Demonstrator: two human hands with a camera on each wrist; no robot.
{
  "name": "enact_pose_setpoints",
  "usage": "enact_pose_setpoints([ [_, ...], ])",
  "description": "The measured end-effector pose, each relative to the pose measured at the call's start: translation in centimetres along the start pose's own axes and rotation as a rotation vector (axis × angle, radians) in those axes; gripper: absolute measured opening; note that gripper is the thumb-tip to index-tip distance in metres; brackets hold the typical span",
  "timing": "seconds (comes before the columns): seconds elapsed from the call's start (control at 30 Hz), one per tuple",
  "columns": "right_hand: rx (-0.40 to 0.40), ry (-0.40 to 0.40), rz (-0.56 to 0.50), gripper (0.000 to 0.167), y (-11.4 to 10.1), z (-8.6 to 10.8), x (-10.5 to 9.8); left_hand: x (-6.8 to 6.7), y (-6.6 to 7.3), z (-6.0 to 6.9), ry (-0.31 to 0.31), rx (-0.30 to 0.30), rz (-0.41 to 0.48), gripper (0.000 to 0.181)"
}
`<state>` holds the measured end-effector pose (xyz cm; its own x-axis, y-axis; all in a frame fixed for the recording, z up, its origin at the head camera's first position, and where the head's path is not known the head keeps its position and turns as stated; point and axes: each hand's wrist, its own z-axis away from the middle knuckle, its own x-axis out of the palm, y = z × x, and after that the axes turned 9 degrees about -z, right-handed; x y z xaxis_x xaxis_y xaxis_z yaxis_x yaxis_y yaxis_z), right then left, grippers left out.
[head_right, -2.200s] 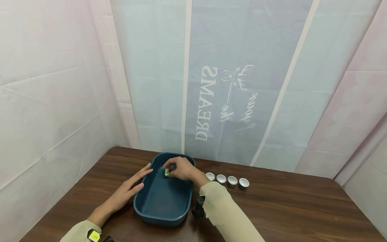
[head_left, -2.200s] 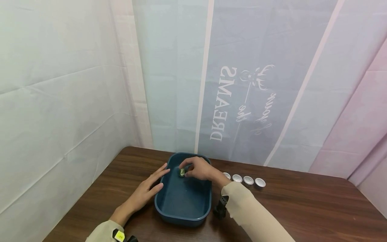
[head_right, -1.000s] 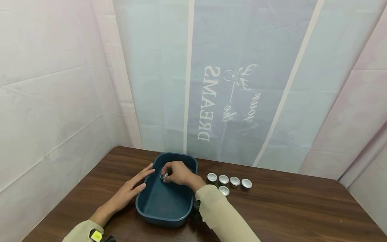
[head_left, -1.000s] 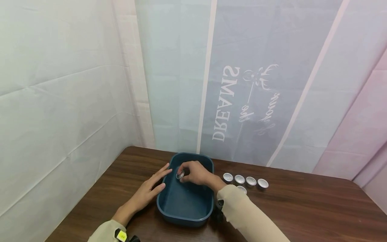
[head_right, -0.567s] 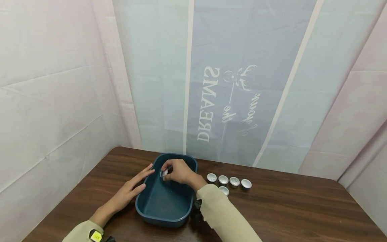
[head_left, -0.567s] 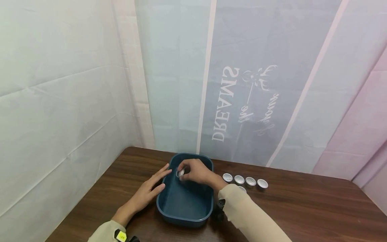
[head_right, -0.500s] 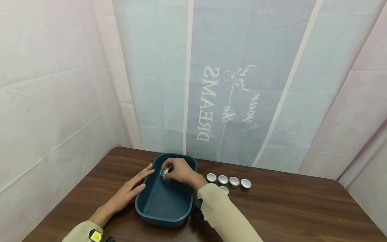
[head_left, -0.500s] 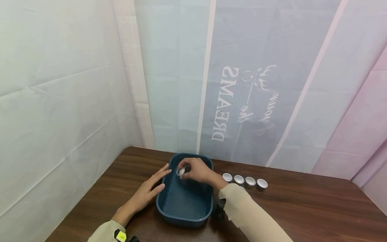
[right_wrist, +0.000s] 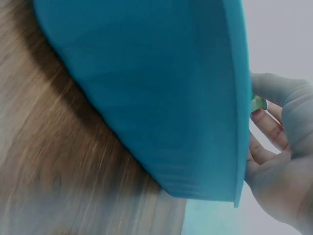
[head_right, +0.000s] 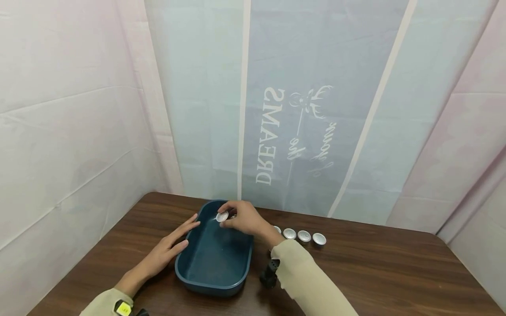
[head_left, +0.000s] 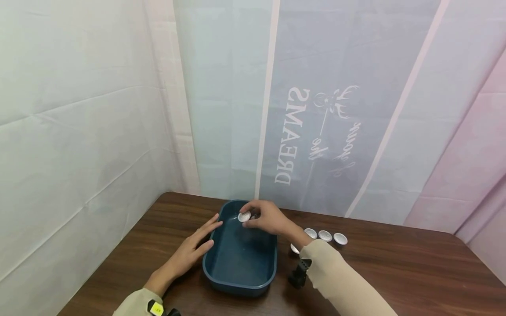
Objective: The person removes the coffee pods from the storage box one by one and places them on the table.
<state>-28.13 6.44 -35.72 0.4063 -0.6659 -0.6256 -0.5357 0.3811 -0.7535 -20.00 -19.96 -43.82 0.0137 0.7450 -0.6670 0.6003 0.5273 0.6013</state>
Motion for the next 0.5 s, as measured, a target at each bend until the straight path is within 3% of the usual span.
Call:
enact_pose_setpoints([
  [0.27,0.008,0.128,-0.114,0.03,0.4,1.8,-2.7,0.0,0.2,0.0,0.009,0.007,-0.016,0.049],
  [0.5,0.098,0.187,-0.227,0.031,0.7,3.9,-5.4,-0.1,0.2,0.1,0.009,0.004,-0.013,0.048],
])
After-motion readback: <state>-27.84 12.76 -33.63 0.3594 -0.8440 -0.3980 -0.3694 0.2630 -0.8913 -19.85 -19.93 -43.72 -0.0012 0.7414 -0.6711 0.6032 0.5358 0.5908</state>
